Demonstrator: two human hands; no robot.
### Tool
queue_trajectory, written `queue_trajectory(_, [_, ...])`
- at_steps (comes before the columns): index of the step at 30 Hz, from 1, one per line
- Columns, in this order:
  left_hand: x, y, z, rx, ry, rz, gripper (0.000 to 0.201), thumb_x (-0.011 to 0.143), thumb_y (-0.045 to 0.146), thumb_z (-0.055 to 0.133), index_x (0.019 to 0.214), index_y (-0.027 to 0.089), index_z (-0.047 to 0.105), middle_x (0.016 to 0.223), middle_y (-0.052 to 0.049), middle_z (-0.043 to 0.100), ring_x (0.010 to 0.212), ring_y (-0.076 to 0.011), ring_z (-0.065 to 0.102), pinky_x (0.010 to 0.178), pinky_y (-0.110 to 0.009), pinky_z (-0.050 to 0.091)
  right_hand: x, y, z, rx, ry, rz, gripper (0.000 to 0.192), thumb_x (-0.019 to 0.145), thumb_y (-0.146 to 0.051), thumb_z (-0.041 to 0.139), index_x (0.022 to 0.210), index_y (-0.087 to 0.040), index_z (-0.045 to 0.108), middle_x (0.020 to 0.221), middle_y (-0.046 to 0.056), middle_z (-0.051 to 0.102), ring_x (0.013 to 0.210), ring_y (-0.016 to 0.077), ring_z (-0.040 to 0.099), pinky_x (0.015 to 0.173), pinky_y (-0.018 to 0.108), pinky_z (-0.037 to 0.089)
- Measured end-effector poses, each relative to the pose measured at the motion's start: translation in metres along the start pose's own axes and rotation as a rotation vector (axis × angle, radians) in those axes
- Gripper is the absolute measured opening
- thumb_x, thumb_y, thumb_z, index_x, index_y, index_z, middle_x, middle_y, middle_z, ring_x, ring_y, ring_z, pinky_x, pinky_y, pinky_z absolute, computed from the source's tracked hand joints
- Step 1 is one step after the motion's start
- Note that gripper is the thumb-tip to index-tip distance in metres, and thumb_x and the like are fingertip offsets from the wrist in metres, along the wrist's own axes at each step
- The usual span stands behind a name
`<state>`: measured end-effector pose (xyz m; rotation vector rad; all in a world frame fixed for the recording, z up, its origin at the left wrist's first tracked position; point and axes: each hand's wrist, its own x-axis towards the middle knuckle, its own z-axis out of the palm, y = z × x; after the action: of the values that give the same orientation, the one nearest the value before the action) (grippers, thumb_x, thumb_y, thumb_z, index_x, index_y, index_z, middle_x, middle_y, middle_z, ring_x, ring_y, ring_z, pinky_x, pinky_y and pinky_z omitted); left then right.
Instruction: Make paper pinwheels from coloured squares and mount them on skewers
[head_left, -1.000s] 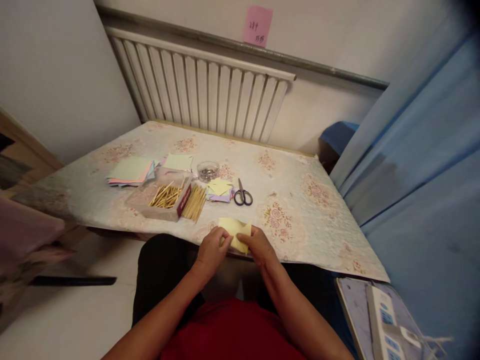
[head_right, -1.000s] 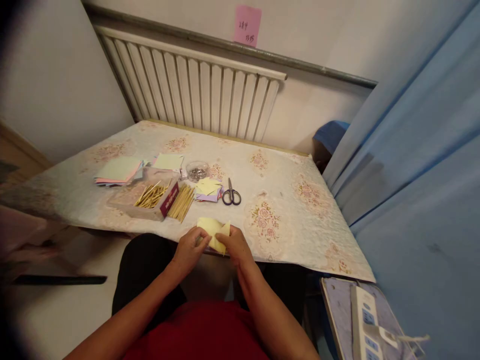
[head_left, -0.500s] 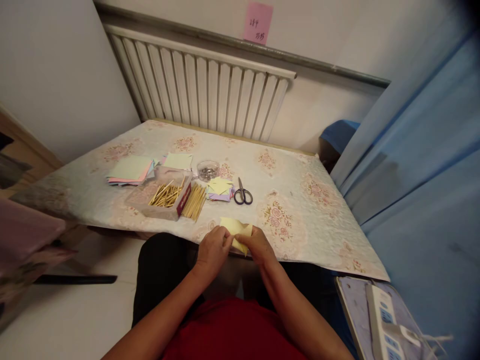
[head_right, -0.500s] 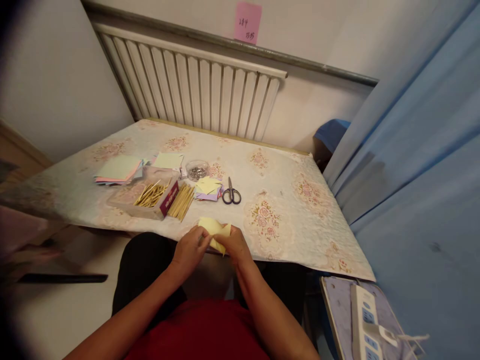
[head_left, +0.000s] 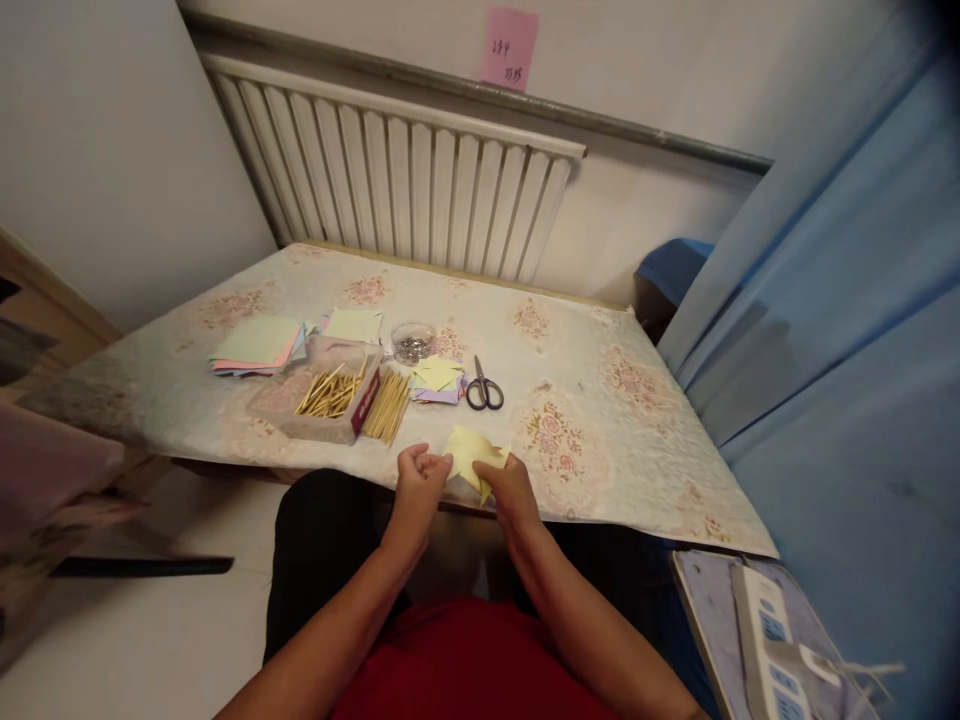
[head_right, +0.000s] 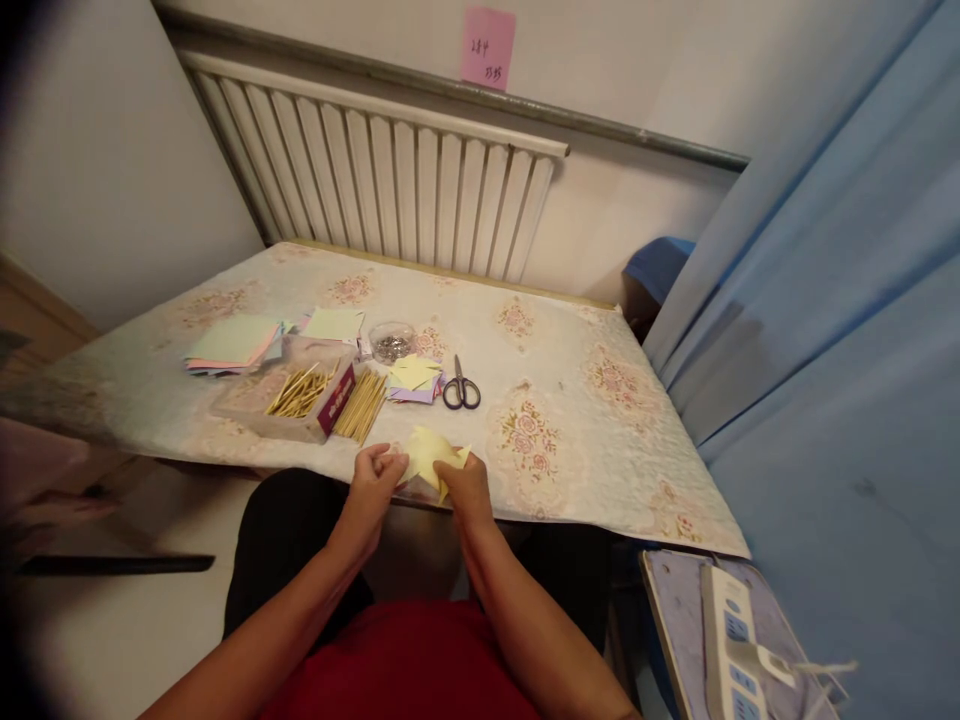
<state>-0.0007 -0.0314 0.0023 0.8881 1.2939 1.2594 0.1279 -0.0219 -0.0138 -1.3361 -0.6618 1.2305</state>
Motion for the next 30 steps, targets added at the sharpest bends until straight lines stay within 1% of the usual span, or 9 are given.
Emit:
queue_trajectory(3, [-0.005,-0.009,0.001,-0.288,-0.148,-0.321,0.043,0.065,0.040,0.075,0.096,0.017,0.056,0.087,-0.003,0.062,0.076,-0.0139,0.060,0.072,-0.028,0.046,0.001,0.007,0.006,0.104,0.032,-0.008,0.032,0.053,-0.023,0.068,0.083,-0.013,0.063,0.066,-0.001,0.065,0.056,0.0134,0.057,0.055,0.025,0.044])
queue_trajectory(4, [-0.007,-0.012,0.003,-0.350,-0.189,-0.395,0.039,0.063,0.038,0.077,0.090,0.017,0.058,0.083,-0.002,0.063,0.074,-0.0130,0.060,0.072,-0.027,0.046,0.001,0.009,0.009,0.133,0.038,-0.010,0.032,0.054,-0.023,0.068,0.083,-0.013,0.062,0.067,-0.001,0.065,0.056,0.0131,0.057,0.054,0.025,0.044])
queue_trajectory(6, [-0.010,-0.015,0.007,-0.427,-0.205,-0.444,0.032,0.060,0.034,0.078,0.079,0.016,0.060,0.074,0.001,0.061,0.067,-0.0101,0.057,0.069,-0.025,0.045,-0.001,0.012,0.013,0.169,0.042,-0.012,0.031,0.055,-0.022,0.067,0.085,-0.013,0.062,0.068,-0.001,0.066,0.055,0.0127,0.057,0.054,0.024,0.044])
queue_trajectory(11, [-0.013,-0.011,0.021,-0.417,-0.175,-0.291,0.028,0.061,0.035,0.076,0.074,0.014,0.063,0.064,0.003,0.058,0.055,-0.0072,0.047,0.057,-0.021,0.039,-0.005,0.019,0.019,0.173,0.026,-0.014,0.030,0.056,-0.020,0.068,0.085,-0.013,0.061,0.067,-0.002,0.065,0.055,0.0121,0.058,0.053,0.023,0.045])
queue_trajectory(14, [-0.012,-0.010,0.025,-0.342,-0.093,-0.224,0.028,0.062,0.038,0.072,0.069,0.013,0.060,0.057,0.004,0.053,0.052,-0.0075,0.044,0.052,-0.021,0.034,-0.006,0.021,0.021,0.169,0.022,0.004,0.032,0.056,-0.021,0.069,0.086,-0.013,0.061,0.067,-0.002,0.065,0.055,0.0130,0.058,0.053,0.023,0.046])
queue_trajectory(16, [-0.010,-0.014,0.025,-0.291,-0.052,-0.195,0.028,0.064,0.039,0.070,0.069,0.014,0.059,0.057,0.004,0.053,0.052,-0.0082,0.044,0.051,-0.021,0.033,-0.006,0.022,0.022,0.166,0.016,0.025,0.034,0.056,-0.023,0.070,0.087,-0.013,0.061,0.067,-0.001,0.066,0.055,0.0141,0.059,0.053,0.024,0.047])
queue_trajectory(21, [-0.004,-0.023,0.020,-0.203,-0.036,-0.155,0.029,0.067,0.040,0.066,0.074,0.013,0.059,0.064,0.002,0.058,0.058,-0.0116,0.052,0.056,-0.024,0.039,-0.009,0.018,0.024,0.154,-0.012,0.042,0.039,0.056,-0.027,0.071,0.091,-0.014,0.061,0.069,0.001,0.067,0.058,0.0170,0.062,0.056,0.027,0.049])
queue_trajectory(25, [-0.001,-0.021,0.016,-0.161,-0.030,-0.151,0.028,0.068,0.038,0.066,0.077,0.013,0.058,0.064,0.002,0.058,0.055,-0.0105,0.051,0.052,-0.023,0.037,-0.010,0.009,0.016,0.117,-0.143,0.049,0.044,0.056,-0.027,0.072,0.096,-0.012,0.063,0.071,0.002,0.068,0.059,0.0162,0.061,0.059,0.027,0.048])
queue_trajectory(30, [-0.003,-0.012,0.011,-0.082,-0.059,-0.141,0.026,0.068,0.037,0.066,0.076,0.013,0.059,0.062,0.002,0.058,0.054,-0.0106,0.051,0.051,-0.023,0.037,-0.007,-0.014,-0.003,0.041,-0.380,0.016,0.046,0.061,-0.031,0.076,0.102,-0.014,0.066,0.081,0.003,0.070,0.068,0.0145,0.061,0.065,0.025,0.046])
